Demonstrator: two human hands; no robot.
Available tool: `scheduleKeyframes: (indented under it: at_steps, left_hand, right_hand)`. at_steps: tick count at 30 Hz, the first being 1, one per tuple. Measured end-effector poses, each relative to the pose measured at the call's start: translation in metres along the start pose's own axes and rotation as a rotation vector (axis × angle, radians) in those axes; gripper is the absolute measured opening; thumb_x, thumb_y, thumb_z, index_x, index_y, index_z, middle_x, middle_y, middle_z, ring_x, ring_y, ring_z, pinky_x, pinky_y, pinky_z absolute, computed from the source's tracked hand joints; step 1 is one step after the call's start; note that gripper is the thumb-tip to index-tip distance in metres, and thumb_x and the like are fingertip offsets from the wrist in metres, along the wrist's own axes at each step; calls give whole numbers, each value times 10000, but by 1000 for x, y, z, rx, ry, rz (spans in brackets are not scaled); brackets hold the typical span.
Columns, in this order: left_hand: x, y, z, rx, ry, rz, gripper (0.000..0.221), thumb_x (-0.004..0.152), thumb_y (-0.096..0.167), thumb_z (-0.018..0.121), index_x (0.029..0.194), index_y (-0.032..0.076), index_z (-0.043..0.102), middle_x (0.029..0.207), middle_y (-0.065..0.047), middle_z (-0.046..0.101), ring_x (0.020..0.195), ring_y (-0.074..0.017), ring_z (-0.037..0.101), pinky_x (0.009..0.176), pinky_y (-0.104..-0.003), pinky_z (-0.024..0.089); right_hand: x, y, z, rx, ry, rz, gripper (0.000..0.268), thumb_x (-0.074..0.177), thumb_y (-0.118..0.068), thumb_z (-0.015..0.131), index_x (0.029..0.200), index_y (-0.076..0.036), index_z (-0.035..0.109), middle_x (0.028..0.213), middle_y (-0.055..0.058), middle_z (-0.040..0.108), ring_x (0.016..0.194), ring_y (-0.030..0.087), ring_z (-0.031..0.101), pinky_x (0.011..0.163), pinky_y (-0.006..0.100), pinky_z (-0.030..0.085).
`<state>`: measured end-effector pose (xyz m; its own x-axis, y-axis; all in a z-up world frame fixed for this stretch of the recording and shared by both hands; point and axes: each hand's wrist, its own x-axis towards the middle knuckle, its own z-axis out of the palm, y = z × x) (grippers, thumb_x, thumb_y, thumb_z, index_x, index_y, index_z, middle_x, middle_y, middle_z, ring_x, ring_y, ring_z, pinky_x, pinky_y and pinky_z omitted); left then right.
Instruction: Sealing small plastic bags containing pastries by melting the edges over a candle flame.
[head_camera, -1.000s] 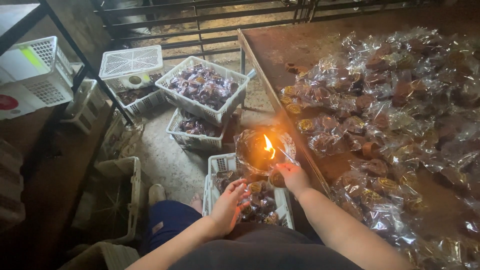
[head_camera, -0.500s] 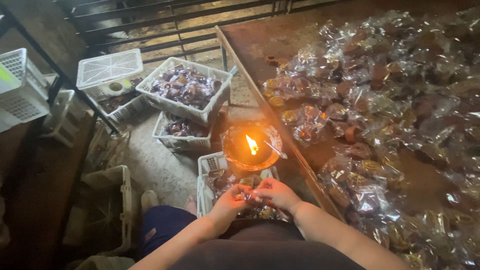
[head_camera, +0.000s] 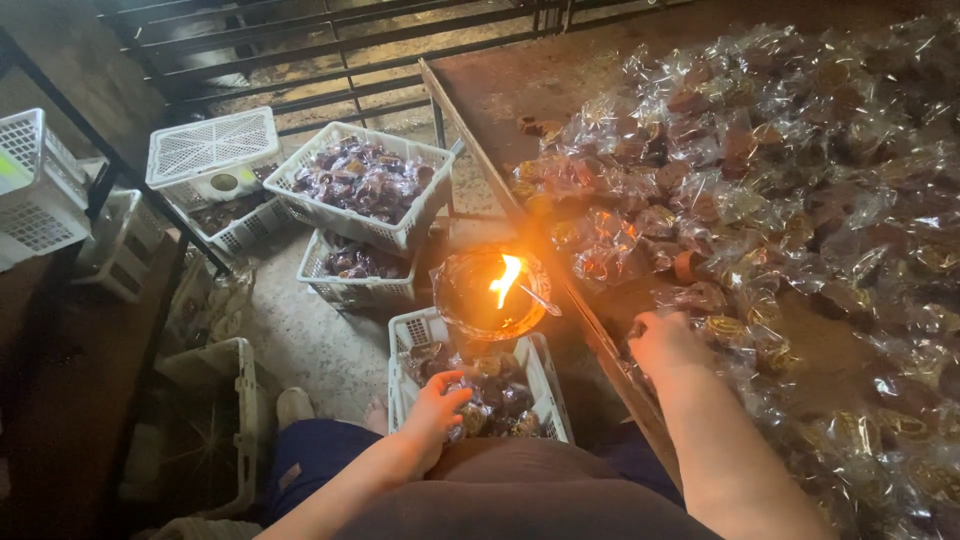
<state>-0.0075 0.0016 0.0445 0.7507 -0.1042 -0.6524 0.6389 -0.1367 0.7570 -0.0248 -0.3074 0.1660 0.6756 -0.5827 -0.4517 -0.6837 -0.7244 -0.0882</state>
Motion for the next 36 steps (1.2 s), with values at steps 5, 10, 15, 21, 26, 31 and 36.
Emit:
scheduleKeyframes:
  at_steps: [5, 10, 15, 21, 26, 31, 36]
  left_hand:
    - [-29, 17, 2, 31, -59, -42, 458, 989, 252, 582, 1438, 175, 535, 1554, -101, 421, 1382, -247, 502, 1098, -408, 451]
    - [-18, 8, 1, 17, -48, -22, 422, 974, 255, 584, 1391, 189, 574, 1440, -81, 500, 1258, -216, 555, 1041, -384, 471]
    - [-25, 11, -3, -147, -143, 17, 455, 922, 319, 603, 1356, 186, 573, 1406, -82, 562, 1276, -227, 554, 992, -365, 462]
    - [-31, 20, 8, -189, -270, 41, 400, 971, 321, 604, 1332, 147, 593, 1280, -74, 636, 1069, -197, 660, 890, -341, 507]
    - [-31, 18, 13, -200, -411, 101, 578, 931, 284, 648, 1461, 78, 544, 1459, -119, 619, 1151, -249, 657, 893, -354, 560]
    - [-30, 19, 10, -210, -233, 161, 389, 992, 175, 589, 1308, -10, 719, 1042, -127, 777, 856, -170, 677, 734, -271, 514]
    - [-21, 9, 4, -187, -398, 235, 202, 1044, 195, 585, 1020, 18, 677, 866, -120, 672, 744, -223, 640, 642, -347, 559]
  right_hand:
    - [29, 15, 18, 8, 37, -88, 469, 977, -357, 515, 1446, -355, 530, 1501, 85, 457, 1258, 394, 545, 954, 462, 545]
    - [15, 18, 7, 663, 174, -107, 359, 1001, -417, 524, 1283, -236, 651, 1252, 125, 684, 1028, 348, 648, 750, 451, 512]
    - [68, 30, 26, 1980, -120, 2, 458, 1021, -382, 565, 1418, -168, 488, 1304, 149, 591, 1093, 278, 574, 813, 359, 540]
    - [-42, -27, -5, 1559, -515, -547, 280, 939, -159, 620, 1153, 8, 685, 1230, 175, 654, 1112, 299, 636, 958, 408, 532]
    - [-71, -63, 28, 1005, -461, -427, 524, 960, -161, 539, 1468, -283, 516, 1563, 111, 531, 837, 173, 447, 699, 315, 357]
    - [-30, -69, 112, 902, -449, -698, 511, 825, -98, 758, 1325, -164, 679, 1258, 62, 617, 1265, 285, 673, 1185, 439, 461]
    - [-21, -72, 133, 864, -230, -606, 266, 919, -363, 707, 841, -141, 831, 857, 8, 811, 870, 148, 697, 878, 337, 498]
